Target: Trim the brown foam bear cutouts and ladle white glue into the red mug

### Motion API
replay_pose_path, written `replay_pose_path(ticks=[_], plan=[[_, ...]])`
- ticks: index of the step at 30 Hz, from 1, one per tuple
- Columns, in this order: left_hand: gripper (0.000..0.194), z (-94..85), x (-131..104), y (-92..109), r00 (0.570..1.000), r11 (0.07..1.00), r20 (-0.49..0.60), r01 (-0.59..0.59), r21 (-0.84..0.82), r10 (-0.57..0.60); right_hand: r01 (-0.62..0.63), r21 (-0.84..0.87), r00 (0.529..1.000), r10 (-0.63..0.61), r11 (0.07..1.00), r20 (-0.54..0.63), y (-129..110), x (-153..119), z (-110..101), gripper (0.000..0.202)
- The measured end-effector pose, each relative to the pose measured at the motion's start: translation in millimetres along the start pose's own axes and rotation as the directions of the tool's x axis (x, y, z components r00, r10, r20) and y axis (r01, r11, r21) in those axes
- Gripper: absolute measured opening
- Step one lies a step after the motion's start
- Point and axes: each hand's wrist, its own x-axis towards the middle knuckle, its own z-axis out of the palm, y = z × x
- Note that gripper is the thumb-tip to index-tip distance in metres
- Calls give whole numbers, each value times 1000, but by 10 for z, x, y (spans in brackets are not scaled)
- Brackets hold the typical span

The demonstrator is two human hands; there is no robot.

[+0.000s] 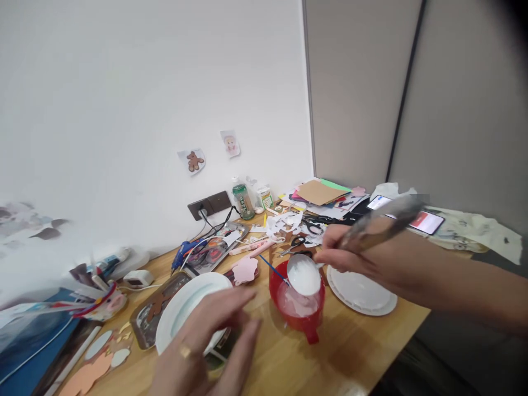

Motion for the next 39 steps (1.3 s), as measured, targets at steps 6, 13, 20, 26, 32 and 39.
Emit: replay_pose_path(ticks=[6, 13, 20, 26, 32, 39], plan=[[40, 455, 397, 537, 972, 900, -31, 202, -387, -231, 274, -223, 954, -235, 935, 188, -403, 281, -17, 4], [15, 512, 453, 473, 896, 880, -254, 241, -410, -364, 286, -94, 906, -238, 953, 350, -593, 493, -46, 8], [12, 437, 534, 328, 903, 848, -228, 220, -483, -364, 248, 283, 881, -337, 926, 332, -71, 763, 4, 48], [12, 421, 617, 209, 870, 736, -202, 234, -635, -451, 114, 420, 880, -288, 901, 379, 359, 1097, 575, 57], [18, 457, 731, 116, 878, 693, -152, 240, -680, -454, 191, 394, 853, -351, 899, 386, 416, 1166, 1141, 40], [26, 530, 856, 48, 862, 734, -142, 316, -602, -487, 173, 407, 932, -282, 897, 227, 425, 990, 755, 30]])
